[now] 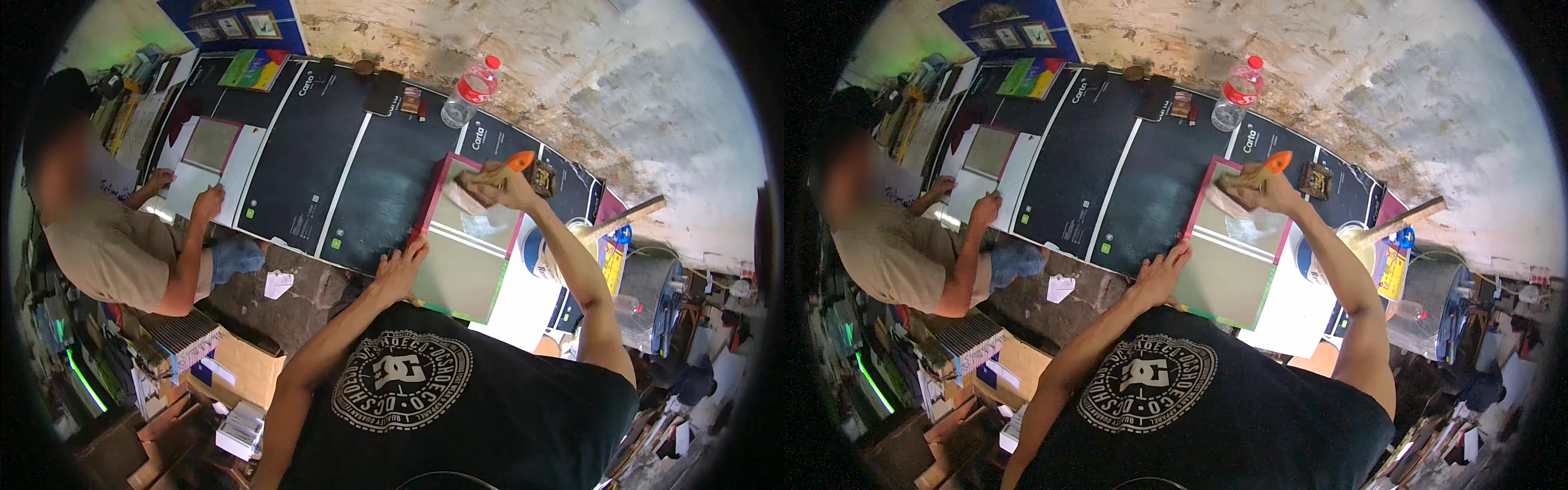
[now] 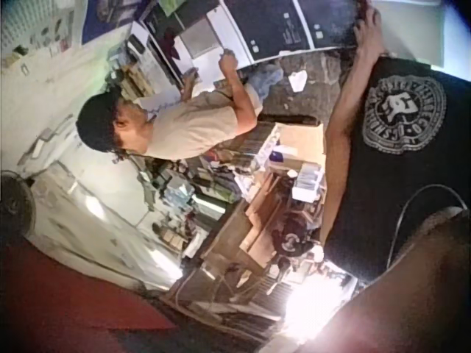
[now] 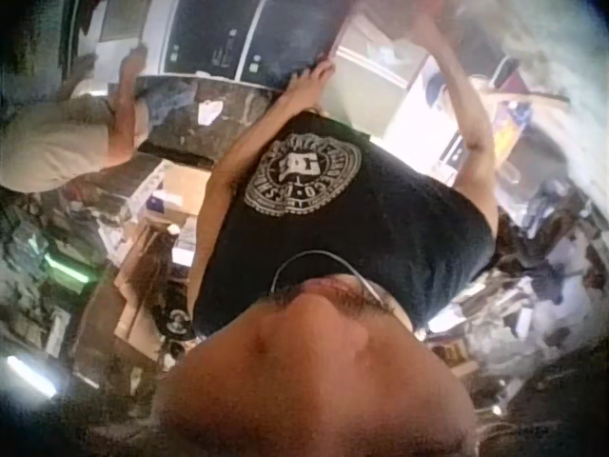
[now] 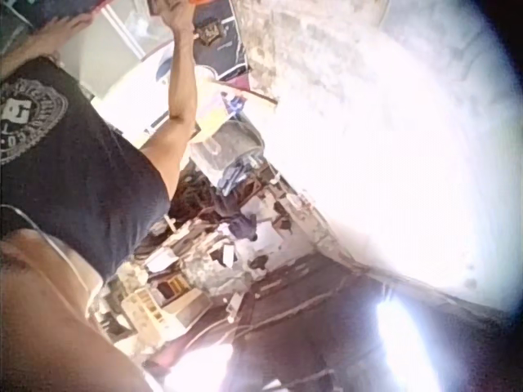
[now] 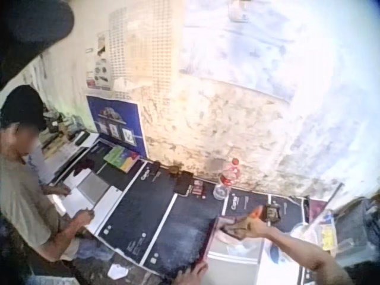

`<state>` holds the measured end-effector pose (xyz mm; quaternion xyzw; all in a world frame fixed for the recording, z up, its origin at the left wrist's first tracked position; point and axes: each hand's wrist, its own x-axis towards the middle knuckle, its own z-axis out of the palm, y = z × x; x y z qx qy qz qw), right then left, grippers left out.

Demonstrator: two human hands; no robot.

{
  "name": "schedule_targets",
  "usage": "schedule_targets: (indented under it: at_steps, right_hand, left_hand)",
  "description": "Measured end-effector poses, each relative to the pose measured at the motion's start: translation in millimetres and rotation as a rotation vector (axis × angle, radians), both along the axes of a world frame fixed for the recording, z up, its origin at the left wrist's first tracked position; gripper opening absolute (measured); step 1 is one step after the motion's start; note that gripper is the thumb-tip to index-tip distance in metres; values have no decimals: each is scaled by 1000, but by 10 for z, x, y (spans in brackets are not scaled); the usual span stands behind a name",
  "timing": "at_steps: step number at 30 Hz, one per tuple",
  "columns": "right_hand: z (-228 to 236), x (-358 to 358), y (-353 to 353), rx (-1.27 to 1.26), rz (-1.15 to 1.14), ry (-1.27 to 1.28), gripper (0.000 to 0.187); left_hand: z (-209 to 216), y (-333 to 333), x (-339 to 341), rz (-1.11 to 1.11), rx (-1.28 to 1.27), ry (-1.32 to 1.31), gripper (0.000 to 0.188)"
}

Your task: The person applies glue onto cardboard book covers using a brush, dipping the brush into a container of paste and spreading it across the surfaces by hand.

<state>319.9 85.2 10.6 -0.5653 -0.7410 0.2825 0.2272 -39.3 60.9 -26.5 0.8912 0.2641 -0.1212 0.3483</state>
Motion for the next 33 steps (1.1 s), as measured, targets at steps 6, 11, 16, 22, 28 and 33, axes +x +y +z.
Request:
schedule_targets:
  at_steps: [6, 11, 16, 22, 28, 33]
  right_hand:
    - [-104, 790, -283, 182, -760, -356, 25]
    - [-177, 159, -592, 179, -610, -77, 30]
    - [87, 276, -937, 312, -1029, -339, 30]
    - [-730, -877, -1109, 226, -1016, -149, 32]
    - [-188, -745, -1924, 420, -1422, -113, 29]
    - [-179, -1752, -1625, 233, -1278, 22, 33]
  left_hand:
    - [4, 71, -4, -29, -38, 9, 135]
    - [37, 112, 18, -71, 7, 30, 137]
    - [-98, 137, -5, -67, -8, 2, 136]
    - [-83, 132, -2, -159, 45, 2, 139]
    - [-194, 163, -18, -143, 9, -60, 138]
    - [-250, 197, -71, -177, 36, -163, 135]
